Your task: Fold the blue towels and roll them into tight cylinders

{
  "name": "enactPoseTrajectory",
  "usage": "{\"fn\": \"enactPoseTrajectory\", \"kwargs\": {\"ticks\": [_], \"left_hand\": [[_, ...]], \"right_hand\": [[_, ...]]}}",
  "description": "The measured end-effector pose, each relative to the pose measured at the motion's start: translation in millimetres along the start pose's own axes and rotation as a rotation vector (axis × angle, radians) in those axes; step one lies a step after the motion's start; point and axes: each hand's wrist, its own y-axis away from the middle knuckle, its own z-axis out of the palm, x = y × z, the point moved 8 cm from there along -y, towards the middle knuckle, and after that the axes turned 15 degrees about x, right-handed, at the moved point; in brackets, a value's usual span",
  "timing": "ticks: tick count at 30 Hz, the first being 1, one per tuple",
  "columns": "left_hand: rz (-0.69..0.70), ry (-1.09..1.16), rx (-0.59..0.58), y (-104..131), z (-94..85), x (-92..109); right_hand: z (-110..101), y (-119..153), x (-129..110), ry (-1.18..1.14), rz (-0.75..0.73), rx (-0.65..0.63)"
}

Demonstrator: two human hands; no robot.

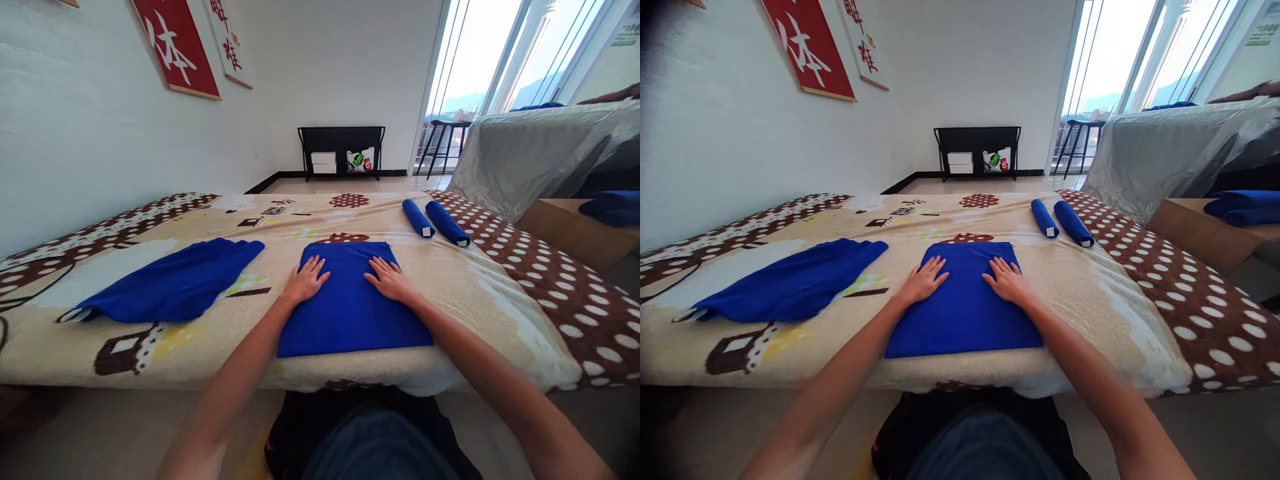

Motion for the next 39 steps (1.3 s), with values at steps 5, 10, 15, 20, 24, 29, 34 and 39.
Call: {"fn": "enactPoseTrajectory", "kwargs": {"ticks": [5,10,15,20,24,29,34,39], "left_hand": [[-0.014,-0.074,-0.001,14.0,-10.2,-30.9],[0.049,-0.080,-0.040,-26.0,1.1,1.7],[0.103,-0.012,-0.055,-68.3,29.8,31.8],[-0.058,-0.028,0.006,-81.9,35.7,-11.2],[-0.186,-0.061,0.040,-77.9,30.4,-48.5],[-0.242,-0.101,0.045,-79.8,25.0,-47.0],[-0.118,-0.060,0.013,-97.6,33.9,-1.9],[-0.015,0.017,0.014,-103.4,49.1,28.0]], "right_hand": [[-7.7,1.2,31.4,0.045,0.040,-0.014],[11.3,-35.7,-19.9,-0.008,-0.048,-0.043],[33.7,-71.9,-64.1,-0.079,-0.160,-0.051],[30.6,-88.9,-5.1,-0.030,-0.036,-0.006],[22.4,-84.2,65.6,0.040,0.136,0.005],[16.8,-82.3,81.3,0.099,0.208,0.016],[27.7,-100.5,19.5,0.083,0.126,0.070],[45.0,-107.9,-19.4,0.005,0.001,0.044]]}}
